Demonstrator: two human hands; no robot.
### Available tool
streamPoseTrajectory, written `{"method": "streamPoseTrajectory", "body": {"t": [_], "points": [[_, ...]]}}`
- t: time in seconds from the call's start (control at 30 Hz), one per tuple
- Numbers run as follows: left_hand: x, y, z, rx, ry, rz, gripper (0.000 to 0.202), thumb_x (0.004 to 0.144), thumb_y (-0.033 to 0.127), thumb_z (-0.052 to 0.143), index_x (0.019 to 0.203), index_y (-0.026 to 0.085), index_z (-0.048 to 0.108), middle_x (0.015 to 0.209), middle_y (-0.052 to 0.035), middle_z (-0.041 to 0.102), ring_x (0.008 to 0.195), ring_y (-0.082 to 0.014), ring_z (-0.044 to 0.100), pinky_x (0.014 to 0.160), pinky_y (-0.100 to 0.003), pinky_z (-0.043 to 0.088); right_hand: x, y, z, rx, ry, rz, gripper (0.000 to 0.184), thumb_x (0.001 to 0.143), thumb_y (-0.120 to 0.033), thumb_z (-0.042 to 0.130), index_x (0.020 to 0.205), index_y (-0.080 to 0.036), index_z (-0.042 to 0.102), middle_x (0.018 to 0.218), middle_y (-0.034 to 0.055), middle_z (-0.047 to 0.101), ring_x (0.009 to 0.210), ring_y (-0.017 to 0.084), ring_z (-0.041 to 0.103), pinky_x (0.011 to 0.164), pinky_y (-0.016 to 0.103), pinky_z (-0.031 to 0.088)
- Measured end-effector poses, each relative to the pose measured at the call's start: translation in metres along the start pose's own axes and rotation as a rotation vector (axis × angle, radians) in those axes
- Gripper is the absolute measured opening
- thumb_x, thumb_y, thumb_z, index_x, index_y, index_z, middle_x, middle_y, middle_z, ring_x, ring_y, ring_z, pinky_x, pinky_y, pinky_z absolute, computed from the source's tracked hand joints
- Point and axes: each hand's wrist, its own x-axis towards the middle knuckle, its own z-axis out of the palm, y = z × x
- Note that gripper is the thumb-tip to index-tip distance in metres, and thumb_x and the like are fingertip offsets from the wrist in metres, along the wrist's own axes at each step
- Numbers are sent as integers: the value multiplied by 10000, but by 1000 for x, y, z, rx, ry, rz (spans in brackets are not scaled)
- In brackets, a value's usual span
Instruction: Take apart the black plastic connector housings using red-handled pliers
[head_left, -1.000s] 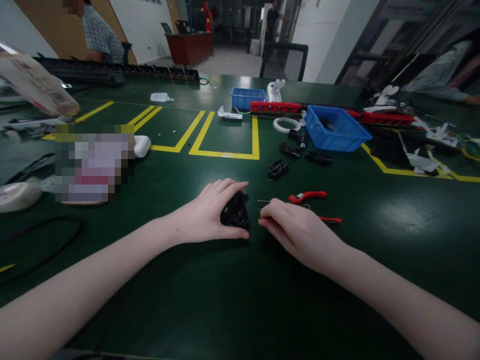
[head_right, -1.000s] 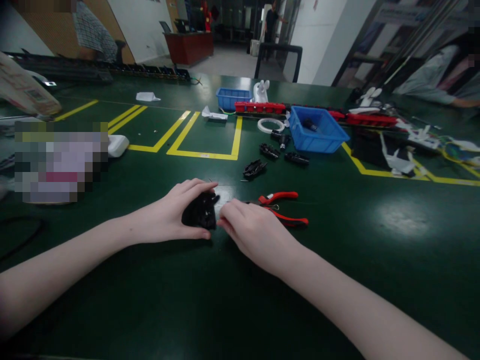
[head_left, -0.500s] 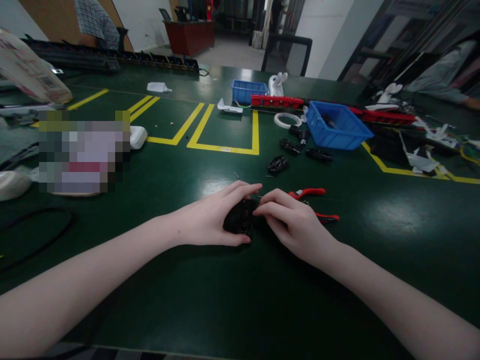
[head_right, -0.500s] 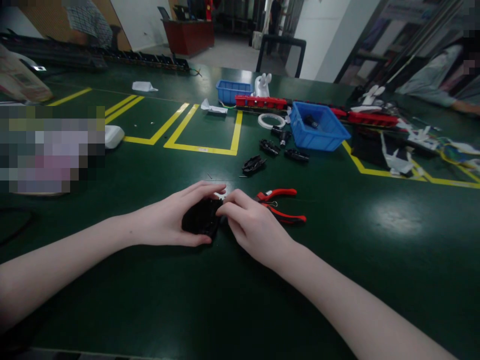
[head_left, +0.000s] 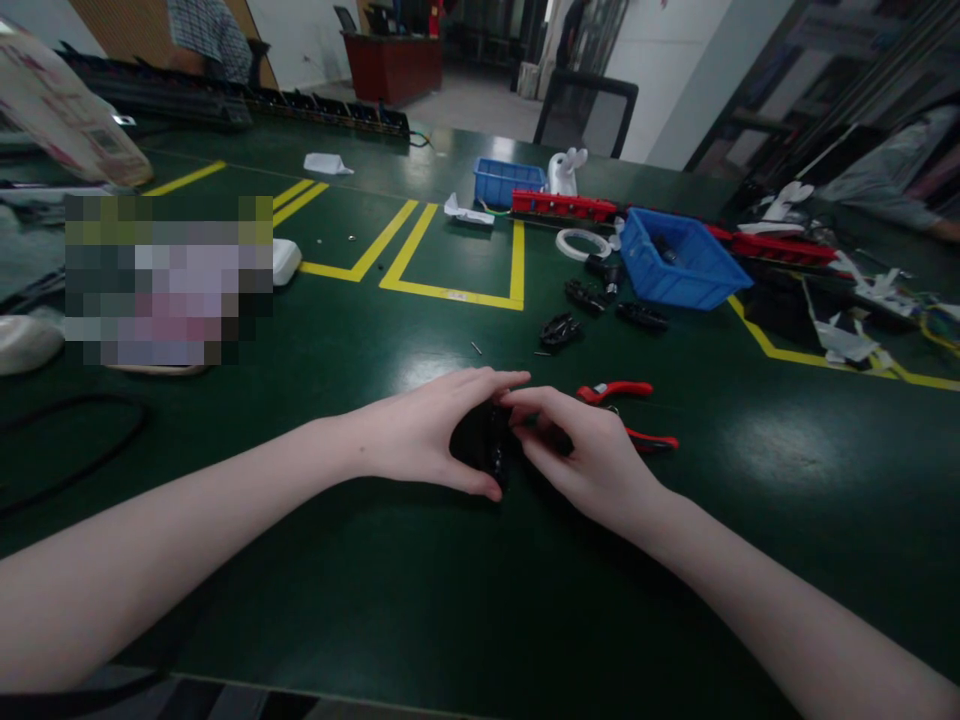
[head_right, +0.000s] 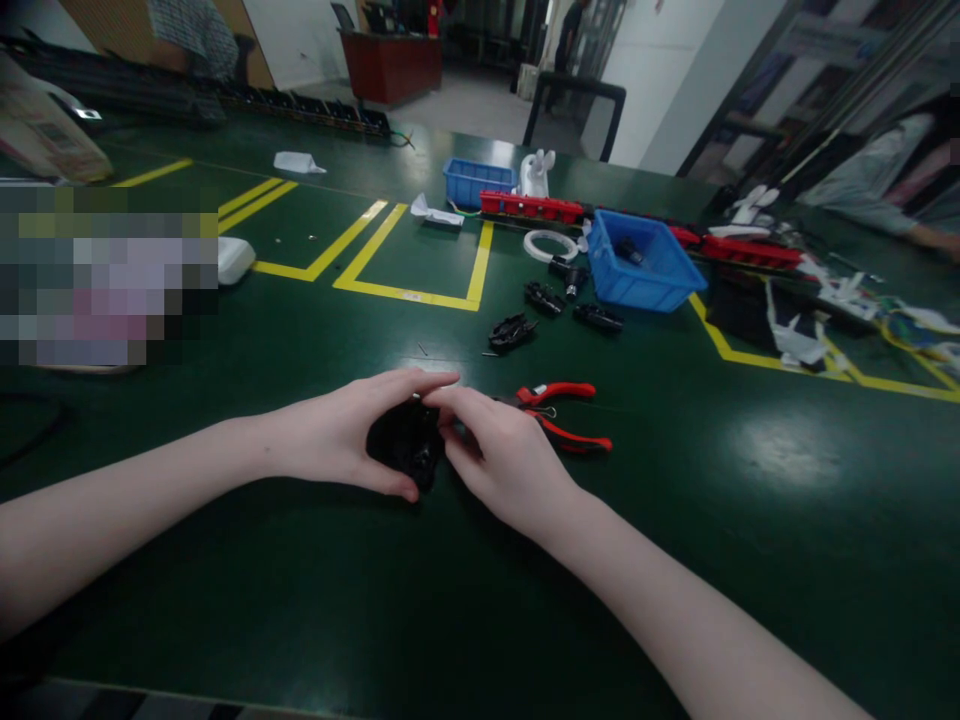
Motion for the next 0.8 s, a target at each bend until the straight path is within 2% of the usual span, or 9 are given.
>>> {"method": "streamPoseTrajectory", "body": {"t": [0.17, 0.4, 0.8], "points": [[1, 0, 0, 11, -3, 26, 882, 697, 426, 765, 1411, 204, 298, 1357, -111, 480, 1254, -268, 449, 1022, -404, 387, 0, 1, -1, -5, 0, -19, 284, 813, -70, 519, 1072, -179, 556, 906, 20, 663, 769, 133, 628, 650, 240, 472], [2, 1, -2, 32, -18, 44, 791, 708, 436, 757, 1355, 182, 379, 1280, -109, 521, 1184, -263, 495, 977, -394, 426, 0, 0, 1, -9, -46, -53, 150, 843, -91, 512, 934, -163, 607, 918, 53, 645, 815, 155, 612, 699, 280, 476], [2, 1, -2, 36, -32, 73, 711, 717, 429, 753, 1308, 200, 430, 1224, -87, 514, 1141, -254, 498, 946, -377, 448, -1, 2, 3, 13, -12, -96, 123, 835, -86, 529, 882, -166, 609, 901, 51, 643, 809, 151, 609, 694, 281, 480]]}}
